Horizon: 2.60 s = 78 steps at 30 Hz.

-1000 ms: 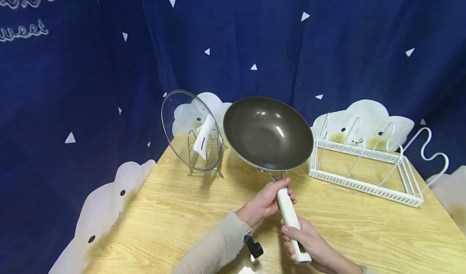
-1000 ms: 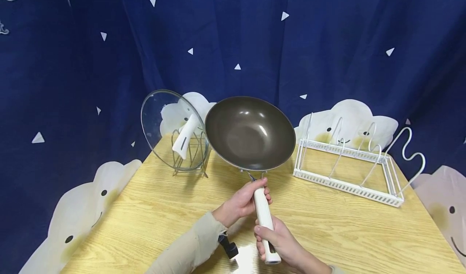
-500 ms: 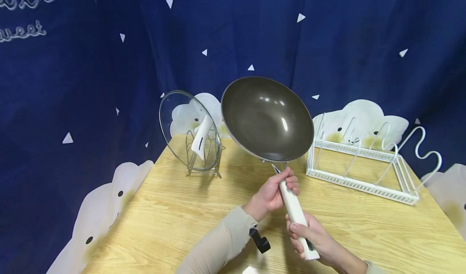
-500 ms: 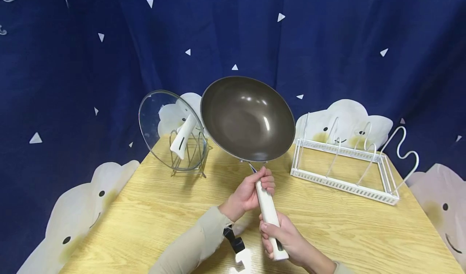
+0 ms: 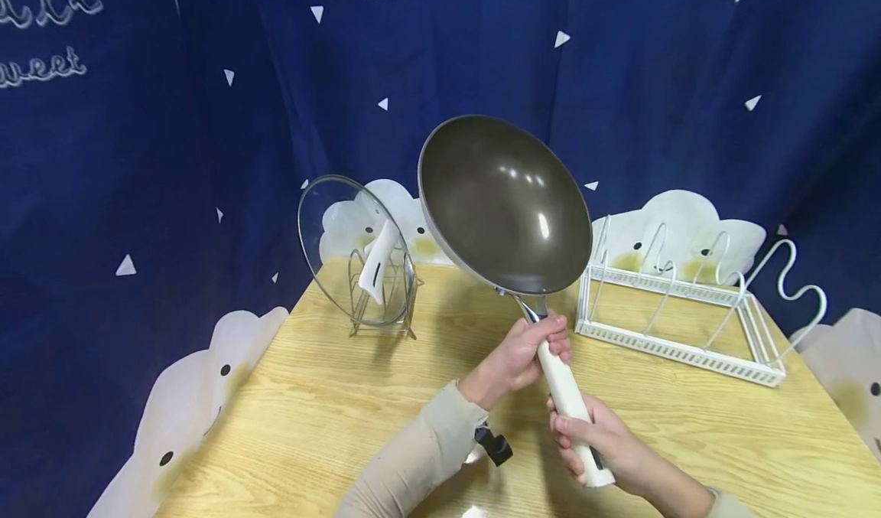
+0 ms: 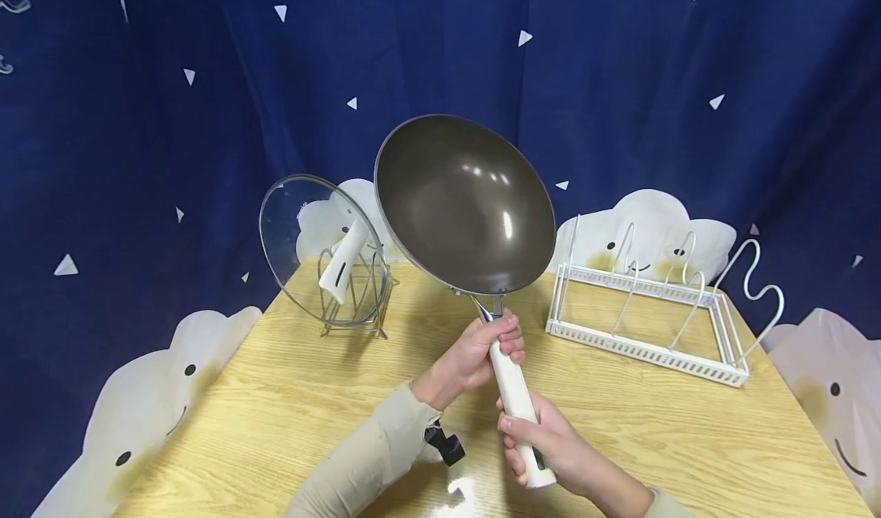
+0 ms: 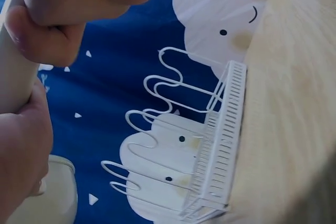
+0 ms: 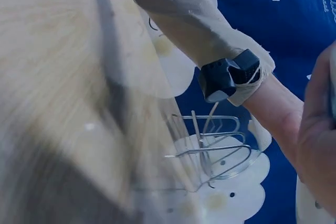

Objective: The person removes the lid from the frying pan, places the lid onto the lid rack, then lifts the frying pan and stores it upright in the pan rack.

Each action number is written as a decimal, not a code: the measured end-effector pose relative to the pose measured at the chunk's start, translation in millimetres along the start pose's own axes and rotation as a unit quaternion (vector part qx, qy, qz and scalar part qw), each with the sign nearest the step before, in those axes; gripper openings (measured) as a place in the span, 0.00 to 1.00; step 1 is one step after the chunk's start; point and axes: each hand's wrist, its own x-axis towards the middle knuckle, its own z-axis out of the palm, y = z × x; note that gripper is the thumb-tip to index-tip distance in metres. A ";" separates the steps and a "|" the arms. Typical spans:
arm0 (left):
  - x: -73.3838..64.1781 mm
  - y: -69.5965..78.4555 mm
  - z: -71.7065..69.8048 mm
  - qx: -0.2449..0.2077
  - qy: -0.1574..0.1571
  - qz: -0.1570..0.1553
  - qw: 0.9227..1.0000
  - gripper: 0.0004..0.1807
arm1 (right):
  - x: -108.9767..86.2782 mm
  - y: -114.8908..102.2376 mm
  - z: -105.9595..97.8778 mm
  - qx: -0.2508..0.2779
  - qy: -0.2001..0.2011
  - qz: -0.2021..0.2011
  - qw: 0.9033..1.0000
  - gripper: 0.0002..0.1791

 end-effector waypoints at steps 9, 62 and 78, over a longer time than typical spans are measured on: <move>-0.1 1.1 7.6 0.135 0.069 0.021 0.988 0.13 | 4.8 -3.7 12.4 -0.155 0.186 0.122 0.962 0.13; 57.7 -27.1 96.2 0.433 0.047 -0.080 0.897 0.16 | -52.5 -5.3 -32.6 0.067 -0.022 -0.136 0.988 0.20; 64.7 -45.4 97.3 0.403 0.062 -0.089 0.909 0.17 | -64.0 -1.0 -38.1 0.096 -0.034 -0.147 0.984 0.23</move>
